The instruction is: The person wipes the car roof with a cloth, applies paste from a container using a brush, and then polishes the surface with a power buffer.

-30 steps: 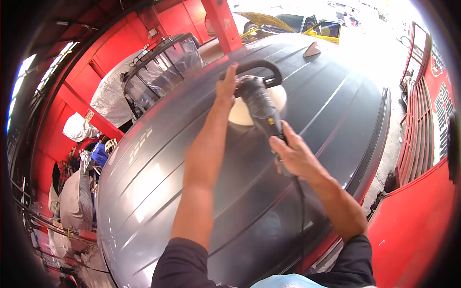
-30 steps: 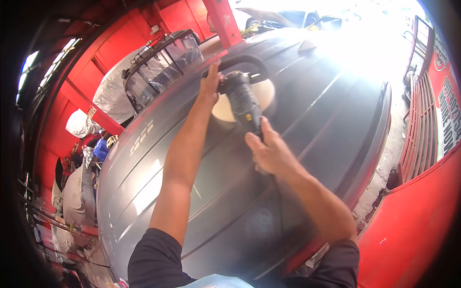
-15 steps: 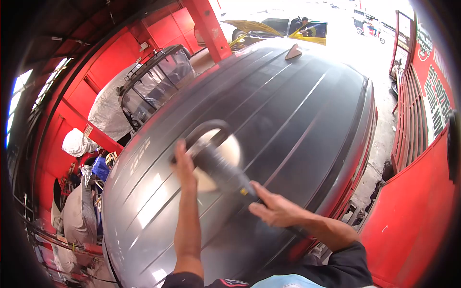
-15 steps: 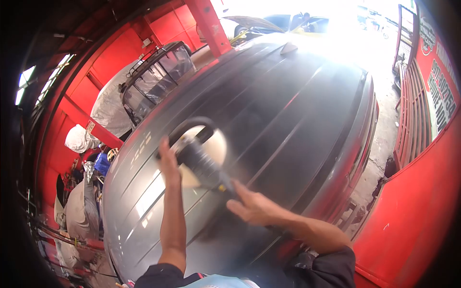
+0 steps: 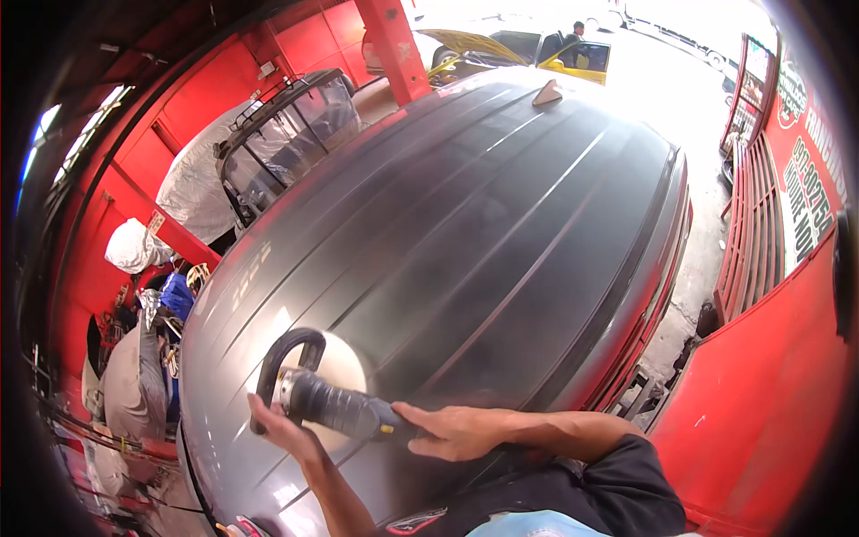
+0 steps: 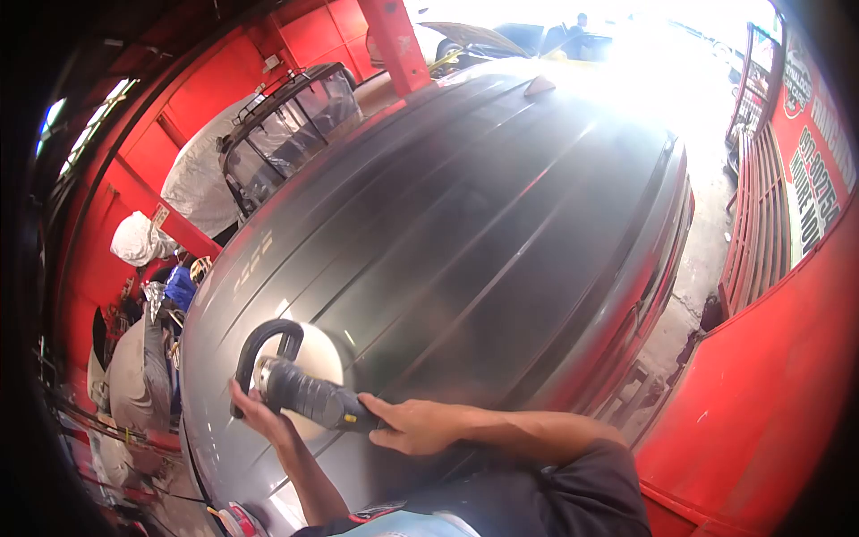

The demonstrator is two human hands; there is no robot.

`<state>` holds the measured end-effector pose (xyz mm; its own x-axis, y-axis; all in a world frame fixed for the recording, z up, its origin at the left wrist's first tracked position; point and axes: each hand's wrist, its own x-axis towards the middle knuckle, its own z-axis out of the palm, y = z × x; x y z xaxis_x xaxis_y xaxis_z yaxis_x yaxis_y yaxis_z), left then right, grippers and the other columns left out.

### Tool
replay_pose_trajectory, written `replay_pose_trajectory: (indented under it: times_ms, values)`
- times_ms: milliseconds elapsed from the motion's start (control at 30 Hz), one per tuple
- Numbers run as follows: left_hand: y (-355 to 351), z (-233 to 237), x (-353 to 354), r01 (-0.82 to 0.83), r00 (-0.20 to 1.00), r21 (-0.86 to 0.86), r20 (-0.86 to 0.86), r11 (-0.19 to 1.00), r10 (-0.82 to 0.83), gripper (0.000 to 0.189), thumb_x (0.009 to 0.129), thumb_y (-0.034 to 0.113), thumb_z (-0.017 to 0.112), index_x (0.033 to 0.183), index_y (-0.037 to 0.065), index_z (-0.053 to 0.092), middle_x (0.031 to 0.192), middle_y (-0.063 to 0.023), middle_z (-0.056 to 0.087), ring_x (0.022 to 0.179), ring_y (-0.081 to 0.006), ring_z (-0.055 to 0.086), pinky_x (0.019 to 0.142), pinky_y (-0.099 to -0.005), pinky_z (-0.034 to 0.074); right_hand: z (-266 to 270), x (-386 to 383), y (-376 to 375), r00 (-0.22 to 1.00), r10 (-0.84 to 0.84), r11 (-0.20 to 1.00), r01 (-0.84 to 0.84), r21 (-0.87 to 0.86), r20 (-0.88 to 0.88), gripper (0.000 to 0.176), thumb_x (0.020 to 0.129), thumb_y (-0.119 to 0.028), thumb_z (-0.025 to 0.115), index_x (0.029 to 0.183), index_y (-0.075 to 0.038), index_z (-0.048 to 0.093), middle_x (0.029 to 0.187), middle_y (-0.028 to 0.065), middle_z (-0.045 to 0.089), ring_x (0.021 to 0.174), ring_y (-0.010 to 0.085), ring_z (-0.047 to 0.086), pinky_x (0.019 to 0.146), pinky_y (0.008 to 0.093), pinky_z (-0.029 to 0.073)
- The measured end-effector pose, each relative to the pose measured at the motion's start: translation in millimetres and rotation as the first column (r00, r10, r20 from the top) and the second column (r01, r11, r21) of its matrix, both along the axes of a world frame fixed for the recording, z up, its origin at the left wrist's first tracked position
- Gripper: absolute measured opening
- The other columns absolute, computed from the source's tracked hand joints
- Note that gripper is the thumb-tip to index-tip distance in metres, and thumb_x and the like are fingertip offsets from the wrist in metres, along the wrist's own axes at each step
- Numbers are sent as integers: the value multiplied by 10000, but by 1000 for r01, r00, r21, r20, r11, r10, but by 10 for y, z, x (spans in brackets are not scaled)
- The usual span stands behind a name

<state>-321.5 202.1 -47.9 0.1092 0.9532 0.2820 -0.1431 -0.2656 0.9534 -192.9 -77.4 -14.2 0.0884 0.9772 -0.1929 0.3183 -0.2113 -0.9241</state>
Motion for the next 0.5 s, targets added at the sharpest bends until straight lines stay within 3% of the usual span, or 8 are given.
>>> replay_pose_trajectory:
  times_ms: [100,133,167,233,300,367,500]
  values:
    - [56,-150,281,173,961,364,-266,915,-76,505,1055,297,362,1481,25,362,1509,-170,357,1295,-267,447,1077,-372,381,10,161,-103,991,-129,991,128,34,23,799,997,-472,470,1543,7,138,1144,321,617,1067,447,611,930,453,458]
    - [-30,-65,455,173,979,235,-150,956,-141,511,1031,339,457,1408,-6,458,1425,-139,460,1241,-226,486,1030,-346,398,-10,246,-155,983,-183,982,182,41,30,808,989,-518,475,1549,-21,172,1192,321,610,1105,431,614,955,443,455]
    - [-144,57,648,186,983,105,-22,977,-185,532,1006,382,552,1334,-37,553,1341,-109,562,1188,-185,524,982,-320,415,329,326,-270,985,-174,974,170,-148,-13,817,985,-543,469,1555,-37,175,1194,313,613,1120,427,607,976,442,446]
    - [-454,256,971,203,973,-91,128,975,-191,467,977,348,628,1211,-56,643,1168,-66,662,1025,-128,583,866,-270,443,214,443,-470,962,-244,967,250,-39,120,805,977,-527,505,1563,-74,189,1088,276,652,949,373,668,863,419,503]
    - [-697,358,1224,300,950,-87,124,950,-288,431,965,334,657,1140,-59,683,1071,-49,692,932,-114,609,807,-242,456,526,597,-697,957,-291,927,285,-243,11,811,966,-489,558,1578,-118,177,917,185,667,715,245,659,693,357,532]
    - [-915,420,1549,409,910,-157,146,899,-388,475,979,305,615,1291,-53,600,1248,-116,636,1147,-181,570,1019,-314,388,625,734,-931,918,-395,894,389,-222,20,826,952,-443,612,1586,-144,174,804,91,635,589,134,582,582,298,507]
    - [-1387,571,2336,546,833,-205,232,812,-502,465,935,346,670,1109,-85,687,1067,-107,707,973,-178,640,881,-324,475,859,999,-1364,837,-546,819,541,-190,30,774,949,-307,610,1583,-139,199,787,43,609,600,111,558,576,275,488]
